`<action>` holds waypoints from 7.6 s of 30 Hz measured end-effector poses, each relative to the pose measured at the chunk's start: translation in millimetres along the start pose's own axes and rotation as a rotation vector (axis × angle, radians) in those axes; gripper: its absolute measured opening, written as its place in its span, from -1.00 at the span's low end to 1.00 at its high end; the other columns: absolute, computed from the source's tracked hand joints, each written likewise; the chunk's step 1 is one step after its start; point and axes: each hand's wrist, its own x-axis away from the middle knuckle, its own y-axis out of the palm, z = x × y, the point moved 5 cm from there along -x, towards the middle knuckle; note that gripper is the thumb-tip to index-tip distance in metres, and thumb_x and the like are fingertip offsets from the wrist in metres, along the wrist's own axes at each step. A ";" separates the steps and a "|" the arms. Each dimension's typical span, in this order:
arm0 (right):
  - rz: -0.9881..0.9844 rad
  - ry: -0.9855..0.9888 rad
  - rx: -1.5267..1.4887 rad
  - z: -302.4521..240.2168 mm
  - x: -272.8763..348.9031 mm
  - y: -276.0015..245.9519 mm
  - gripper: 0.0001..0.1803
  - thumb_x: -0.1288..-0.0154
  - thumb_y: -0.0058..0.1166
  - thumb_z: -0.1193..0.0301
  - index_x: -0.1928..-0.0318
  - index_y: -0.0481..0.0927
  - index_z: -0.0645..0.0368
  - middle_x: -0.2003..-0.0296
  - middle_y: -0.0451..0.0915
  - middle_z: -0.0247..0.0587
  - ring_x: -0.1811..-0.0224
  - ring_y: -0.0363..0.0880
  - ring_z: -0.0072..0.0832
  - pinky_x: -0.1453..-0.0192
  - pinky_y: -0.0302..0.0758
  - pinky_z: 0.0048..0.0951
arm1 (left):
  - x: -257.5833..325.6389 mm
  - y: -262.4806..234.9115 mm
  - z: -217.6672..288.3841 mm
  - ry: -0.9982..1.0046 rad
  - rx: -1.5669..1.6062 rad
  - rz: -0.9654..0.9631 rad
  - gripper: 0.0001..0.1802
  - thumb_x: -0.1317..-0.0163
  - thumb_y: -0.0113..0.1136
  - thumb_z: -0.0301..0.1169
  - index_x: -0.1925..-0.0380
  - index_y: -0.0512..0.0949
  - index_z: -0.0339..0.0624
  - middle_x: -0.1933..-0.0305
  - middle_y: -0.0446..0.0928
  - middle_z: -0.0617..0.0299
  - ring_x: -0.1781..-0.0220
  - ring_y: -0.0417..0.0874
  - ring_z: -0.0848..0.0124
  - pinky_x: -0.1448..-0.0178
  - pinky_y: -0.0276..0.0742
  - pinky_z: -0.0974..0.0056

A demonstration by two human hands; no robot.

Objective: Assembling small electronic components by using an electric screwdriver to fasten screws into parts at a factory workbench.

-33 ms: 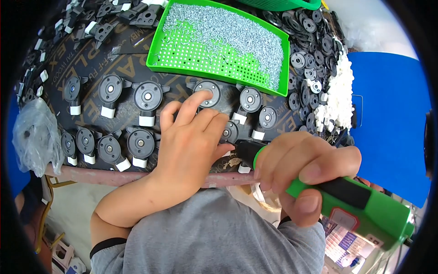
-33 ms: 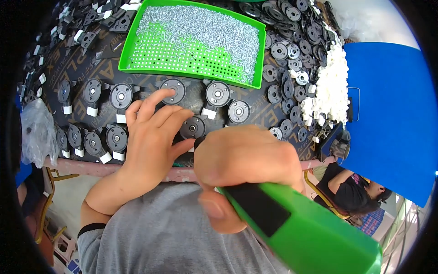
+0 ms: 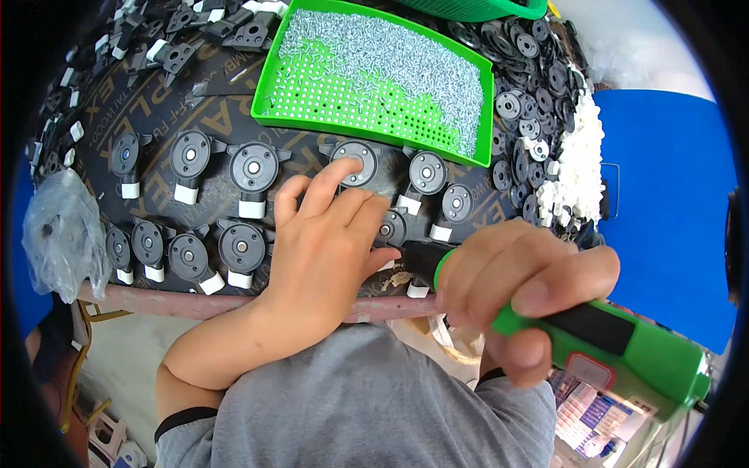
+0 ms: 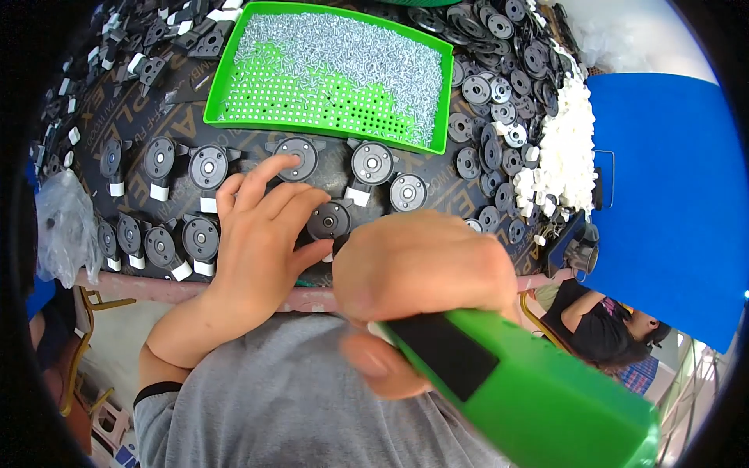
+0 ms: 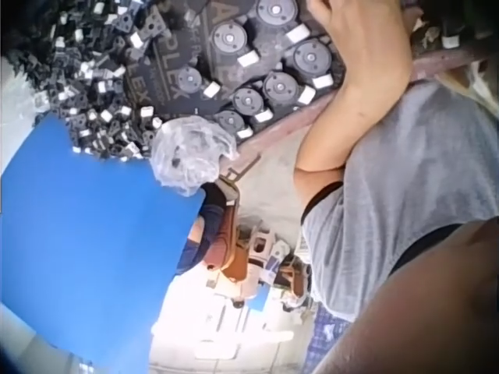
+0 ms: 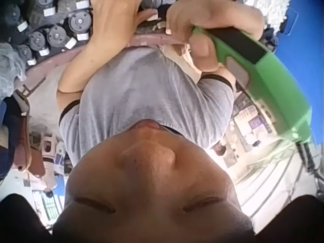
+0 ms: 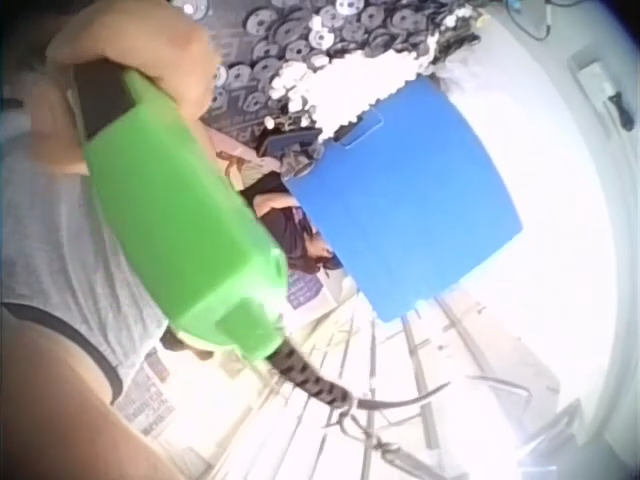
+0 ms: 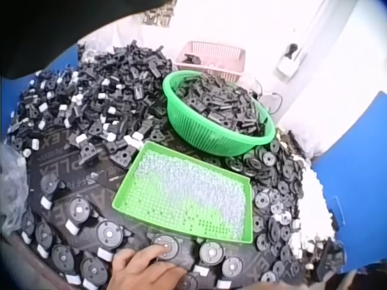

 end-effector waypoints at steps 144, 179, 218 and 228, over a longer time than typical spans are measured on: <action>0.144 -0.266 -0.004 -39.1 30.3 -30.0 -0.66 -0.32 0.22 0.29 0.08 0.39 0.17 0.56 0.54 -0.27 0.64 0.58 -0.49 0.61 0.61 -0.53 | -4.5 14.3 23.1 0.056 0.180 0.120 -0.86 -0.04 0.47 -0.28 0.39 0.72 0.02 0.30 0.70 0.46 -0.22 0.56 0.26 -0.28 0.16 0.06; 0.159 -0.179 0.067 -37.3 28.2 -23.3 -0.68 -0.42 0.06 0.30 -0.02 0.32 0.18 0.51 0.49 -0.22 0.61 0.50 -0.47 0.55 0.57 -0.47 | -3.7 14.3 32.0 0.066 -0.006 0.146 -0.61 0.10 0.48 -0.24 0.23 0.66 -0.10 0.10 0.58 0.34 -0.32 0.46 0.17 -0.32 0.18 -0.02; 0.441 -0.115 0.141 60.8 -46.5 -87.1 -0.84 -0.44 -0.10 0.39 0.10 0.33 0.21 0.61 0.43 -0.13 0.68 0.39 -0.37 0.51 0.46 -0.25 | 0.7 30.0 28.8 0.073 -0.019 0.063 -0.35 0.09 0.50 -0.14 -0.03 0.58 -0.15 -0.06 0.51 0.22 -0.39 0.37 0.12 -0.29 0.14 -0.04; 0.427 -0.119 0.153 60.1 -42.5 -84.8 -0.83 -0.44 -0.08 0.37 0.08 0.35 0.19 0.60 0.44 -0.14 0.67 0.38 -0.37 0.50 0.45 -0.24 | 1.8 31.5 30.4 0.083 0.031 0.044 -0.40 0.01 0.48 -0.17 -0.05 0.58 -0.15 -0.08 0.54 0.22 -0.38 0.37 0.09 -0.31 0.12 -0.05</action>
